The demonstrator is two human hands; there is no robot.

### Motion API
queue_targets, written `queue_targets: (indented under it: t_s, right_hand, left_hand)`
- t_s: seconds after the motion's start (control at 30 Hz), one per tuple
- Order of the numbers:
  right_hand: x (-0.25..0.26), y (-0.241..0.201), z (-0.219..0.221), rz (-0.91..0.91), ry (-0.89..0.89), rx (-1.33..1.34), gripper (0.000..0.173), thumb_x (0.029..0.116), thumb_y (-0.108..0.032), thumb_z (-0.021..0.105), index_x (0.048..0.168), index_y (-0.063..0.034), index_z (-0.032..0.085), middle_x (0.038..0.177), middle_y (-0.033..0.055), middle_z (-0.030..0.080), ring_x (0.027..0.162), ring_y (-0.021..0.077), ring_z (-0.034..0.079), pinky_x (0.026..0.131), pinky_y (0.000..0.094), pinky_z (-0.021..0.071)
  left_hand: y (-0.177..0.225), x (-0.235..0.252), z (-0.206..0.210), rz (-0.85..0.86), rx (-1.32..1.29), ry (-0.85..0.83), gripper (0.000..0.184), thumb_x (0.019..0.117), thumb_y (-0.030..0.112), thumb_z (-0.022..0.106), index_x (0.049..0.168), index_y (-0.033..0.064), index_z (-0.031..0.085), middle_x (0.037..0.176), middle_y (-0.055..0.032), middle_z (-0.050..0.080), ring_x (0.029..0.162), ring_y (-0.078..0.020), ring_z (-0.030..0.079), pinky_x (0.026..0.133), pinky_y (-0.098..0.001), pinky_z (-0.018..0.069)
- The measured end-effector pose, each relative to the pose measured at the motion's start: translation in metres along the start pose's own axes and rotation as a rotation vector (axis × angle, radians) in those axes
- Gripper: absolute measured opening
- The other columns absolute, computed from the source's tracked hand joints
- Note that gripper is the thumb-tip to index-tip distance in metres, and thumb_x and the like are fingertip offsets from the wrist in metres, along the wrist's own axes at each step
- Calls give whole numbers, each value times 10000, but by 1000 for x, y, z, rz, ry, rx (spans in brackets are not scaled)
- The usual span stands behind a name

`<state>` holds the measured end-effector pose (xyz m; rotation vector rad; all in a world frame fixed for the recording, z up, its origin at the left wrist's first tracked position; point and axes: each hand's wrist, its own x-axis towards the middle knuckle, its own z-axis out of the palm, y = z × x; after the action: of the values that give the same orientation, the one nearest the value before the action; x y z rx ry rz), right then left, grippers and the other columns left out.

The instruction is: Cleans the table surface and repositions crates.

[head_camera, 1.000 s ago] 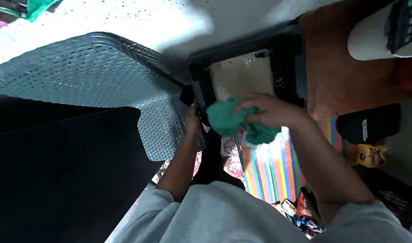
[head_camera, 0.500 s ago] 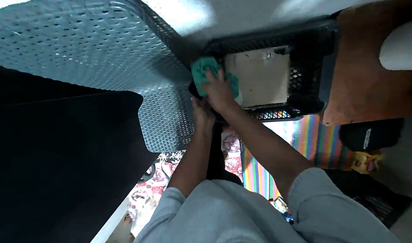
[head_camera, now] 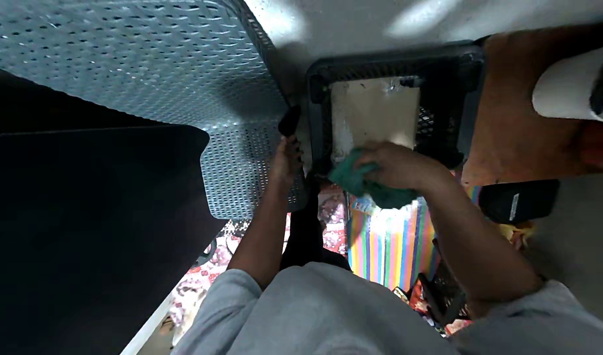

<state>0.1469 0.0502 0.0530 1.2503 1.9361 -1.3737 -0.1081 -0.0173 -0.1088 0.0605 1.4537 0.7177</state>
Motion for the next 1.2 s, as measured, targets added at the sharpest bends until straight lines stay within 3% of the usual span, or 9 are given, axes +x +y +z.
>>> queue_targets:
  t_s: [0.13, 0.23, 0.37, 0.47, 0.57, 0.73, 0.83, 0.97, 1.2]
  right_hand:
    - [91, -37, -19, -5, 300, 2, 297, 978, -285, 668, 1271, -274, 718, 1532, 136, 479, 1343, 431, 486, 1021, 640, 477]
    - [174, -45, 32, 90, 448, -13, 496, 905, -252, 753, 1380, -341, 641, 1699, 94, 206, 1473, 527, 255, 994, 742, 442]
    - [154, -31, 87, 34, 518, -62, 451, 887, -63, 717, 1286, -273, 695, 1622, 75, 379, 1427, 497, 348, 966, 705, 474]
    - [101, -5, 105, -112, 251, 102, 372, 865, -78, 766, 1203, -229, 735, 1509, 127, 488, 1300, 449, 504, 956, 666, 519]
    - [63, 7, 62, -124, 46, 341, 308, 925, -136, 743, 1229, -183, 730, 1419, 135, 563, 1263, 323, 580, 1034, 568, 503]
    - [75, -24, -40, -84, 628, 114, 400, 911, -199, 745, 1291, -319, 709, 1508, 84, 504, 1348, 336, 503, 1028, 540, 515]
    - [130, -36, -62, -21, 633, -182, 464, 947, -143, 678, 1373, -323, 645, 1565, 80, 434, 1392, 421, 418, 941, 593, 539]
    - [154, 31, -52, 59, 572, -432, 646, 934, -29, 662, 1511, -282, 518, 1609, 115, 396, 1430, 503, 355, 963, 730, 454]
    - [45, 164, -102, 522, 657, -373, 755, 864, -57, 739, 1541, -258, 472, 1579, 217, 392, 1398, 616, 320, 838, 821, 449]
  left_hand:
    - [-7, -2, 14, 8, -61, 46, 640, 1073, 596, 232, 1484, 170, 478, 1463, -70, 548, 1312, -258, 539, 1019, -537, 468]
    - [-3, 7, 19, 185, -20, 160, 571, 1093, 526, 287, 1440, 153, 544, 1412, -56, 601, 1274, -231, 571, 1011, -494, 490]
    - [17, 18, 26, 322, 43, 128, 542, 1112, 459, 262, 1476, 141, 506, 1427, -50, 595, 1292, -192, 565, 1043, -447, 477]
    - [25, 23, 36, 306, 88, 102, 508, 1098, 454, 331, 1451, 146, 527, 1395, -55, 613, 1259, -201, 583, 998, -472, 494]
    - [16, 31, 35, 253, 207, 76, 526, 1066, 458, 465, 1472, 124, 486, 1408, -119, 577, 1206, -250, 591, 930, -482, 517]
    - [-19, 20, 63, 223, 513, 3, 672, 961, 222, 711, 1524, 76, 376, 1337, -194, 604, 1180, -278, 626, 997, -500, 532]
    - [-38, 34, 68, 295, 514, 48, 784, 921, 216, 762, 1546, 81, 308, 1353, -193, 589, 1202, -267, 625, 1012, -491, 539]
    - [-40, 34, 66, 345, 513, 67, 724, 933, 172, 743, 1528, 84, 339, 1361, -184, 586, 1212, -251, 621, 1019, -471, 537]
    - [-37, 27, 70, 355, 495, 83, 709, 945, 188, 727, 1528, 85, 336, 1366, -180, 578, 1211, -235, 616, 1020, -451, 533]
